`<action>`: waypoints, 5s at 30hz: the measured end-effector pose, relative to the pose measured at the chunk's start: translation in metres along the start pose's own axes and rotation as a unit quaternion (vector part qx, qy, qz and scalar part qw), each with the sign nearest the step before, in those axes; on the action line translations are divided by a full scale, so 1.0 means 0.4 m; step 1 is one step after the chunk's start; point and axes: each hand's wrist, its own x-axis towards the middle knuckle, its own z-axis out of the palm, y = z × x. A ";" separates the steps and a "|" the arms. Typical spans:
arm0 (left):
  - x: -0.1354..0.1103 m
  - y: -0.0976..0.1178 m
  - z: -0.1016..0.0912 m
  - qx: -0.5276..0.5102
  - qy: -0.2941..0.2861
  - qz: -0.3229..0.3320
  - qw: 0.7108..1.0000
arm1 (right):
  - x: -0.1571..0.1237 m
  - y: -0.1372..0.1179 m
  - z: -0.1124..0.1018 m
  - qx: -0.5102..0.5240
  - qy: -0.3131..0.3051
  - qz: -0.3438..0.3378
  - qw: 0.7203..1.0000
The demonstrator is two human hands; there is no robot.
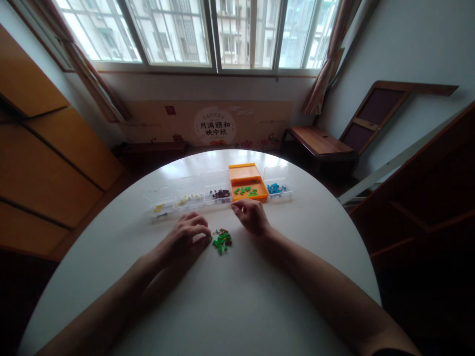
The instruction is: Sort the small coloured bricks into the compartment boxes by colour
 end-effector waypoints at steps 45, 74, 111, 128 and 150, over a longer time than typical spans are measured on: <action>-0.004 0.018 0.024 -0.032 0.012 0.038 0.999 | 0.052 0.059 -0.052 0.010 0.118 0.148 0.982; 0.006 0.031 0.014 0.043 0.185 0.012 0.982 | -0.010 -0.062 0.023 0.187 -0.217 0.037 0.957; 0.009 0.037 0.033 0.016 0.022 0.032 0.999 | 0.026 0.027 -0.016 0.068 0.067 0.094 0.991; 0.016 0.042 0.028 0.016 0.043 0.049 0.998 | 0.010 0.006 -0.002 0.082 0.035 0.060 0.994; 0.012 0.018 -0.025 -0.028 0.110 -0.016 0.993 | -0.026 -0.050 0.016 0.098 -0.190 -0.061 0.975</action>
